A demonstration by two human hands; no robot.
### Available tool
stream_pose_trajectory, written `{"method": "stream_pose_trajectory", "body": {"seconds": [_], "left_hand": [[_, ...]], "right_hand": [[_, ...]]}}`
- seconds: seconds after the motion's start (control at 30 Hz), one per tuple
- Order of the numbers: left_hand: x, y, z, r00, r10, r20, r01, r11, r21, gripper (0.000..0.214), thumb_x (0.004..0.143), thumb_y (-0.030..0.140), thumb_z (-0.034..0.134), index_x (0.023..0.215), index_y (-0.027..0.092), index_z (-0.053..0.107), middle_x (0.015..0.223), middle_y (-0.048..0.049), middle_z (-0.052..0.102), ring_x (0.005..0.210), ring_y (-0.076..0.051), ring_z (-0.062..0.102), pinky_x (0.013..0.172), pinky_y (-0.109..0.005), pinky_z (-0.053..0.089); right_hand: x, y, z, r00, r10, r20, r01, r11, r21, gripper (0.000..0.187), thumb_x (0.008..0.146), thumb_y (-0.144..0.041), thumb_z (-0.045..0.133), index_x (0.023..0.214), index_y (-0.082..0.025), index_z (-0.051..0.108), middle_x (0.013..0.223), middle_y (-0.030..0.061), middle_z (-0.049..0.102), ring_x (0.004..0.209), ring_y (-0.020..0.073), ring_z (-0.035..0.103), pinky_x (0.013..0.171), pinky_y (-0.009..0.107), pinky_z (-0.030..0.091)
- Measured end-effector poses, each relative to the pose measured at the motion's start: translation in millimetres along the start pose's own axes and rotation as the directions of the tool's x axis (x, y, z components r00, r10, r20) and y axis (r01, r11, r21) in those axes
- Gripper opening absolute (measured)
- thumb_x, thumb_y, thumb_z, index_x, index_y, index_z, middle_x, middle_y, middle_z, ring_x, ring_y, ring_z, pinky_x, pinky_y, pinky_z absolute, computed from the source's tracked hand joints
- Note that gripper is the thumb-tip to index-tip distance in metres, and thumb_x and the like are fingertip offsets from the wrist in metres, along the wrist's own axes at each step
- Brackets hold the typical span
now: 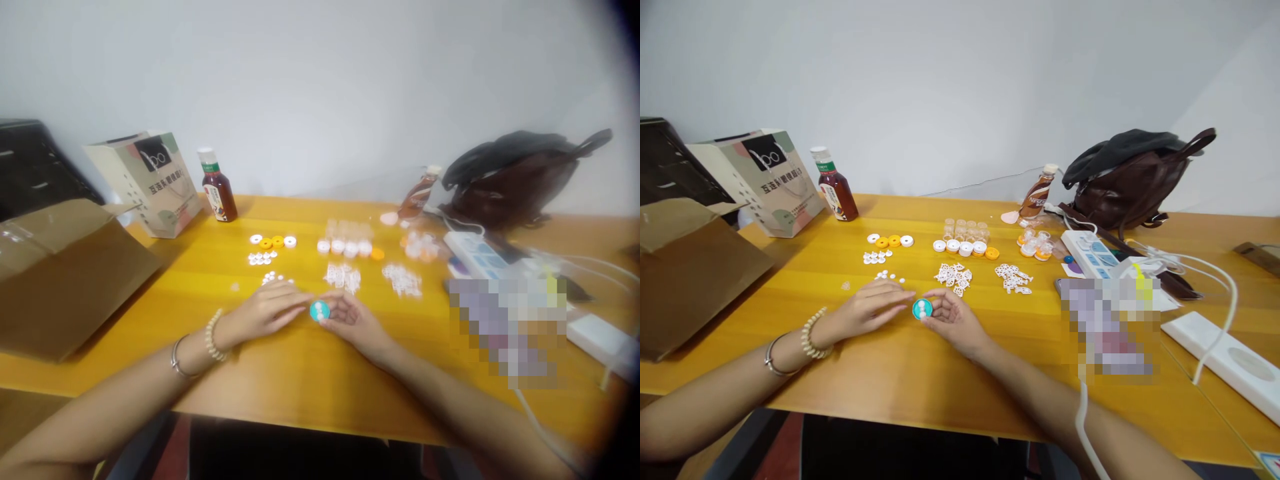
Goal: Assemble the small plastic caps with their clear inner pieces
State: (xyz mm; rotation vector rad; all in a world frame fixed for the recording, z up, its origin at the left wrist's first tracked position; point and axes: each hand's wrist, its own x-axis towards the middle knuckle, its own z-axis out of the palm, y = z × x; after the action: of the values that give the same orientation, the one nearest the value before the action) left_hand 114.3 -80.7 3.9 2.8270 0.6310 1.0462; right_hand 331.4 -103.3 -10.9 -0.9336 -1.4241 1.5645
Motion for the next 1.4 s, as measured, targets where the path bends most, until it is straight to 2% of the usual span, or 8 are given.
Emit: {"method": "stream_pose_trajectory", "body": {"seconds": [0.33, 0.67, 0.87, 1.13, 1.2, 1.27, 1.33, 1.4], "left_hand": [[14, -17, -1.4, 0.964, -0.262, -0.033, 0.262, 0.965, 0.001, 0.028, 0.086, 0.024, 0.047, 0.112, 0.016, 0.054, 0.098, -0.0088, 0.062, 0.088, -0.017, 0.057, 0.078, -0.036, 0.048], [100, -72, 32.2, 0.914, -0.38, 0.145, 0.355, 0.919, 0.17, 0.021, 0.084, 0.024, 0.046, 0.095, 0.011, 0.058, 0.098, -0.0116, 0.062, 0.092, -0.021, 0.056, 0.084, -0.035, 0.044], [92, -74, 48.1, 0.892, -0.431, 0.138, 0.411, 0.898, 0.155, 0.015, 0.081, 0.022, 0.048, 0.081, 0.011, 0.058, 0.092, -0.0129, 0.06, 0.089, -0.023, 0.054, 0.083, -0.037, 0.041], [66, -58, 24.6, 0.822, -0.538, 0.186, 0.555, 0.83, -0.054, 0.023, 0.083, 0.034, 0.048, 0.081, 0.013, 0.056, 0.073, -0.0043, 0.059, 0.063, -0.013, 0.054, 0.062, -0.026, 0.043], [56, -45, 15.0, 0.761, -0.597, 0.255, 0.649, 0.68, -0.343, 0.025, 0.083, 0.038, 0.049, 0.085, 0.013, 0.056, 0.077, -0.0041, 0.059, 0.064, -0.011, 0.054, 0.06, -0.024, 0.043], [44, -29, 6.3, 0.687, -0.638, 0.346, 0.649, 0.326, -0.687, 0.022, 0.081, 0.035, 0.055, 0.089, 0.014, 0.055, 0.088, -0.0053, 0.06, 0.074, -0.011, 0.056, 0.066, -0.023, 0.043], [32, -13, -0.2, 0.632, -0.647, 0.426, 0.568, 0.013, -0.823, 0.022, 0.08, 0.032, 0.058, 0.095, 0.016, 0.055, 0.098, -0.0064, 0.059, 0.084, -0.012, 0.056, 0.069, -0.021, 0.042], [23, 0, -4.0, 0.612, -0.646, 0.457, 0.498, -0.134, -0.857, 0.024, 0.082, 0.03, 0.057, 0.102, 0.018, 0.054, 0.099, -0.0063, 0.058, 0.084, -0.012, 0.056, 0.066, -0.02, 0.041]], "right_hand": [[1, 1, -1, 0.997, 0.07, -0.04, -0.069, 0.998, 0.011, 0.043, 0.062, -0.033, 0.074, 0.099, -0.022, 0.056, 0.091, 0.0027, 0.064, 0.085, 0.016, 0.061, 0.09, 0.038, 0.044], [0, 1, -4, 0.997, 0.066, -0.049, -0.062, 0.995, 0.073, 0.04, 0.059, -0.027, 0.076, 0.095, -0.021, 0.057, 0.084, 0.0006, 0.064, 0.079, 0.0134, 0.061, 0.085, 0.033, 0.045], [0, 1, -6, 0.996, 0.07, -0.051, -0.064, 0.993, 0.101, 0.042, 0.057, -0.026, 0.077, 0.093, -0.021, 0.058, 0.08, -0.0007, 0.063, 0.075, 0.0119, 0.06, 0.082, 0.031, 0.046], [0, 1, -2, 0.997, 0.059, -0.044, -0.055, 0.994, 0.094, 0.043, 0.054, -0.025, 0.078, 0.091, -0.021, 0.058, 0.079, -0.001, 0.064, 0.072, 0.0111, 0.06, 0.078, 0.03, 0.047], [-1, 0, -2, 0.998, 0.055, -0.043, -0.051, 0.994, 0.097, 0.042, 0.054, -0.025, 0.078, 0.091, -0.021, 0.059, 0.079, -0.0013, 0.064, 0.072, 0.0113, 0.06, 0.078, 0.03, 0.047], [-1, 0, -2, 0.998, 0.056, -0.043, -0.052, 0.994, 0.093, 0.041, 0.055, -0.024, 0.077, 0.091, -0.022, 0.059, 0.08, -0.0013, 0.064, 0.072, 0.0112, 0.06, 0.078, 0.03, 0.047], [-1, 1, -2, 0.997, 0.057, -0.048, -0.053, 0.995, 0.086, 0.041, 0.055, -0.024, 0.077, 0.092, -0.022, 0.059, 0.081, -0.0011, 0.065, 0.072, 0.011, 0.06, 0.079, 0.03, 0.047], [0, 2, -2, 0.996, 0.054, -0.064, -0.049, 0.996, 0.076, 0.04, 0.056, -0.024, 0.077, 0.092, -0.022, 0.06, 0.081, -0.0011, 0.065, 0.073, 0.0111, 0.06, 0.079, 0.03, 0.047]]}}
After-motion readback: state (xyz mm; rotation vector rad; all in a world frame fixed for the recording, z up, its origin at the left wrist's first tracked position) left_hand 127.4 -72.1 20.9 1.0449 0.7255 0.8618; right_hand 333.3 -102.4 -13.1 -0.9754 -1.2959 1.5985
